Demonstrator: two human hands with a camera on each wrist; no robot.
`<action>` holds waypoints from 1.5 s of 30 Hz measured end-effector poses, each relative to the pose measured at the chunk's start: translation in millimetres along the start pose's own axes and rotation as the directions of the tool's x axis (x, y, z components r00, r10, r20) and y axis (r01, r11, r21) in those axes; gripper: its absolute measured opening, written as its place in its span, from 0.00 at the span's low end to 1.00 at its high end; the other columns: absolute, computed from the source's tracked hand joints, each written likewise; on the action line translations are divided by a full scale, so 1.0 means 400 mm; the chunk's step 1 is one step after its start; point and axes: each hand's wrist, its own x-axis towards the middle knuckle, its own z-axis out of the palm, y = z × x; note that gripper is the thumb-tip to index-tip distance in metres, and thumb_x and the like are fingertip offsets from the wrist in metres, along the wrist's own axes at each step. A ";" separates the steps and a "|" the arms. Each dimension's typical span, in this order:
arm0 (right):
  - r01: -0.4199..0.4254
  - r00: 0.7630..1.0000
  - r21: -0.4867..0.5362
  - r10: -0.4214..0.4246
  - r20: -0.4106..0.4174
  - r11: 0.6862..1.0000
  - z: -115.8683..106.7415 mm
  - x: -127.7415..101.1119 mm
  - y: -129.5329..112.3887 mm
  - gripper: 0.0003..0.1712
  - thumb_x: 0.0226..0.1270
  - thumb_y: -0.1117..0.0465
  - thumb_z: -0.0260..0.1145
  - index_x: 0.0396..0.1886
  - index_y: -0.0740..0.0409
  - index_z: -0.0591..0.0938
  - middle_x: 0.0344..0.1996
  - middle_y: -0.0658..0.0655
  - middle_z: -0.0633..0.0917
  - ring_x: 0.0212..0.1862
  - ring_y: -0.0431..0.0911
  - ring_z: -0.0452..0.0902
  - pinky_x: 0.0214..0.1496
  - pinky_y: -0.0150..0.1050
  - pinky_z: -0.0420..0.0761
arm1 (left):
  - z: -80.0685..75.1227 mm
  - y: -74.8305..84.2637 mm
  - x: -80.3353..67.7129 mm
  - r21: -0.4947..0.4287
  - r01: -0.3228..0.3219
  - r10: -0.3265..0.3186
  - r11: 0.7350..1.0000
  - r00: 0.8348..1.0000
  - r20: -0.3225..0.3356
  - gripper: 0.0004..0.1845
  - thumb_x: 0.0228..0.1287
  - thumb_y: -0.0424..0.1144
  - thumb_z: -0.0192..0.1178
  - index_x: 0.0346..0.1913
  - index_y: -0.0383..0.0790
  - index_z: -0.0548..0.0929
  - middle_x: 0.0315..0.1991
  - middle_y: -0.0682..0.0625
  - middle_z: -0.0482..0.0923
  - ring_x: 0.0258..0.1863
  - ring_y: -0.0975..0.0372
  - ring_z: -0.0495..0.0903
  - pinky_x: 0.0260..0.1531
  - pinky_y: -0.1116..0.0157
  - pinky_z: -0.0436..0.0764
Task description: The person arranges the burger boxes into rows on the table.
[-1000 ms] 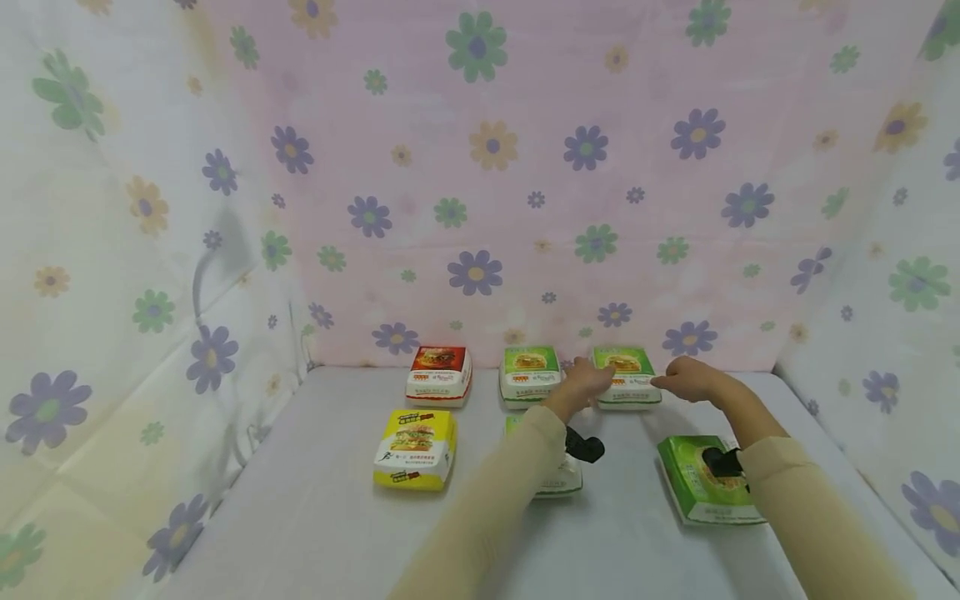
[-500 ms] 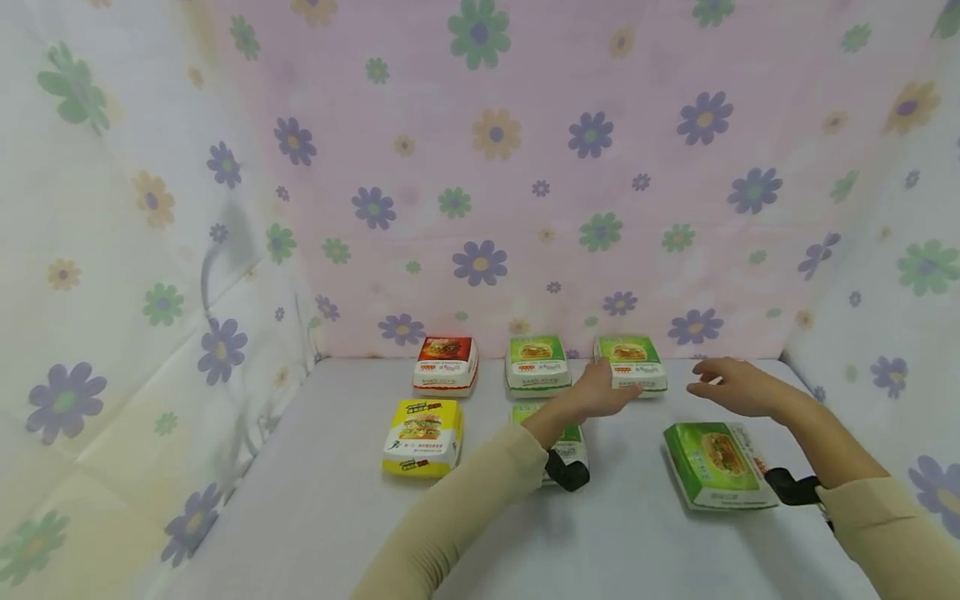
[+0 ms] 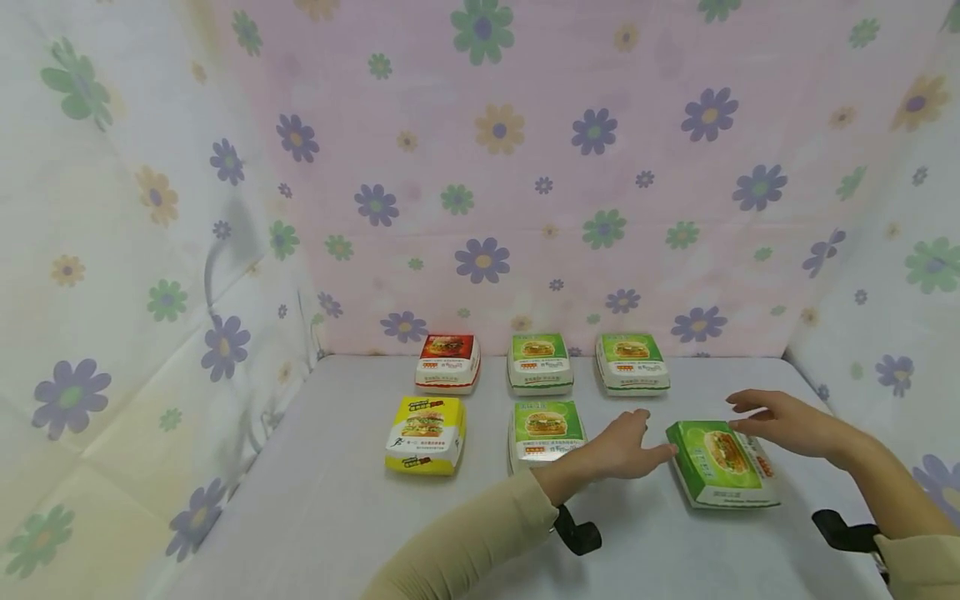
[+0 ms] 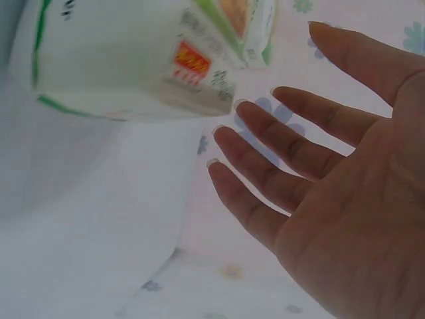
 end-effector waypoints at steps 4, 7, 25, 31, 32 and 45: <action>-0.005 1.000 0.062 0.005 -0.001 0.998 0.016 -0.012 0.035 0.33 0.80 0.53 0.59 0.70 0.75 0.68 0.63 0.80 0.73 0.60 0.72 0.75 0.52 0.63 0.82 | 0.040 0.001 -0.005 -0.086 0.028 -0.028 0.996 1.000 0.004 0.36 0.73 0.53 0.61 0.76 0.40 0.65 0.65 0.49 0.75 0.65 0.62 0.74 0.57 0.63 0.79; -0.004 1.000 0.109 0.004 -0.002 0.994 0.030 -0.017 0.055 0.34 0.80 0.53 0.59 0.71 0.75 0.66 0.64 0.81 0.72 0.61 0.73 0.74 0.53 0.63 0.82 | 0.070 0.001 0.000 -0.148 0.071 -0.074 0.986 0.997 -0.016 0.36 0.71 0.53 0.64 0.75 0.42 0.65 0.64 0.51 0.75 0.64 0.62 0.74 0.57 0.62 0.80; -0.081 0.996 0.249 0.066 0.067 0.965 0.049 -0.018 0.098 0.36 0.80 0.53 0.58 0.72 0.78 0.63 0.66 0.79 0.70 0.62 0.66 0.74 0.52 0.54 0.82 | 0.179 0.031 0.033 -0.271 0.207 -0.225 0.940 0.974 -0.037 0.33 0.66 0.53 0.69 0.64 0.37 0.71 0.55 0.44 0.75 0.46 0.60 0.75 0.50 0.61 0.79; -0.107 0.993 0.230 0.093 0.072 0.967 0.047 -0.019 0.098 0.35 0.80 0.53 0.58 0.71 0.79 0.65 0.65 0.81 0.69 0.61 0.66 0.76 0.52 0.54 0.83 | 0.172 0.023 0.028 -0.279 0.171 -0.178 0.945 0.984 -0.001 0.27 0.70 0.52 0.65 0.63 0.38 0.73 0.52 0.45 0.77 0.42 0.61 0.74 0.44 0.63 0.79; -0.113 0.992 0.220 0.099 0.073 0.969 0.046 -0.018 0.098 0.35 0.80 0.52 0.58 0.70 0.79 0.66 0.64 0.81 0.70 0.60 0.66 0.76 0.52 0.54 0.83 | 0.169 0.021 0.027 -0.272 0.163 -0.169 0.948 0.986 0.001 0.27 0.71 0.52 0.64 0.63 0.39 0.74 0.53 0.45 0.78 0.42 0.61 0.74 0.44 0.63 0.79; -0.180 0.978 0.108 0.166 0.124 0.978 0.031 -0.025 0.078 0.36 0.78 0.49 0.60 0.63 0.81 0.70 0.56 0.72 0.78 0.54 0.57 0.78 0.51 0.53 0.85 | 0.120 -0.007 0.036 -0.282 0.194 -0.210 0.940 0.977 -0.027 0.24 0.76 0.51 0.57 0.66 0.42 0.77 0.48 0.49 0.79 0.42 0.61 0.77 0.41 0.60 0.81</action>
